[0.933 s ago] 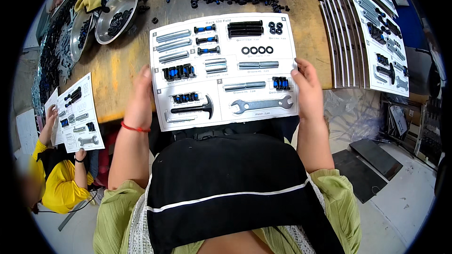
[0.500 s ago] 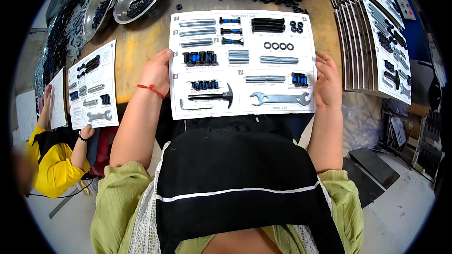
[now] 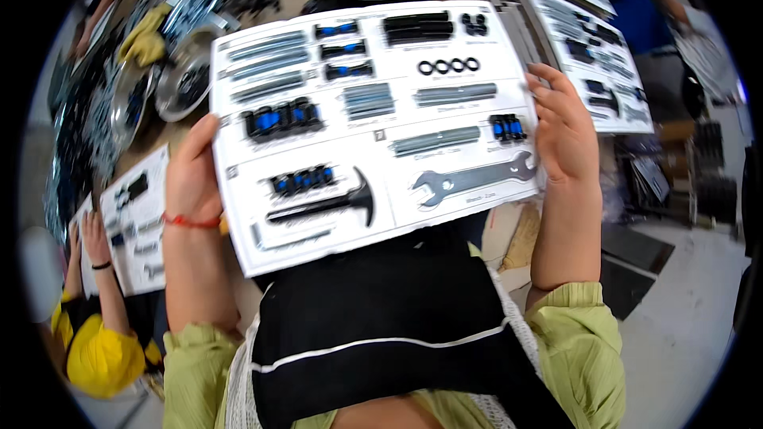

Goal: The person picks small hardware items such as washers, nuts, and bolts from bowls and places them into designated slots on a printed cardboard backing. The person repeatedly completes one backing and moves it aside to start a new one.

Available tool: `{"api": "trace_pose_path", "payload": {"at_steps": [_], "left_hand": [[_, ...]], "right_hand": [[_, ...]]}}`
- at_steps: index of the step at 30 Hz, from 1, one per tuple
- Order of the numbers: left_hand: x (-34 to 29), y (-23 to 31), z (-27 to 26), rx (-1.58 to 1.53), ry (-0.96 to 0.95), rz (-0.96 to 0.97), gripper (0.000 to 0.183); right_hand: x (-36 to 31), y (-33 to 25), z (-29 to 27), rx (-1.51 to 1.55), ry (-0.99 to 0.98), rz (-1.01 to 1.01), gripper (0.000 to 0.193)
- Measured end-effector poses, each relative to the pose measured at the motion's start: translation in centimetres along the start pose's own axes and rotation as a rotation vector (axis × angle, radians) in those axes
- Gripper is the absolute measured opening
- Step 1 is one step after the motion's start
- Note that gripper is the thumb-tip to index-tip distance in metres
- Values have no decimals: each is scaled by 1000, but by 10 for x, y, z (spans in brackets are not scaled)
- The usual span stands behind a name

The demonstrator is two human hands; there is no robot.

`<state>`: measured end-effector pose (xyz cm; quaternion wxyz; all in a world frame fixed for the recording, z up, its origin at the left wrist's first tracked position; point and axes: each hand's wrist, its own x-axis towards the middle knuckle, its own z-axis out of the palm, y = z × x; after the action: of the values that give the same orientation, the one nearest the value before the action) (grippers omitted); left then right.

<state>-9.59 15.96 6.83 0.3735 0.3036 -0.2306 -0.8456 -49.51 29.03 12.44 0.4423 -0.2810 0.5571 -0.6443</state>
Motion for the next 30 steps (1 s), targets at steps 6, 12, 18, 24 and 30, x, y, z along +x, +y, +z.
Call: {"api": "trace_pose_path", "payload": {"at_steps": [6, 12, 18, 24, 30], "left_hand": [[40, 1, 89, 125, -76, 24, 39], [100, -47, 175, 173, -214, -27, 31], [170, -115, 264, 72, -332, -130, 26], [216, -166, 324, 79, -208, -151, 24], [250, -200, 352, 115, -154, -152, 25]], "right_hand": [[16, -70, -64, -98, 108, -25, 47], [44, -116, -168, -204, 269, -34, 45], [94, -158, -273, -194, 418, 47, 56], [142, -179, -325, -330, 524, 32, 72], [178, -174, -374, -352, 555, 31, 72]]}}
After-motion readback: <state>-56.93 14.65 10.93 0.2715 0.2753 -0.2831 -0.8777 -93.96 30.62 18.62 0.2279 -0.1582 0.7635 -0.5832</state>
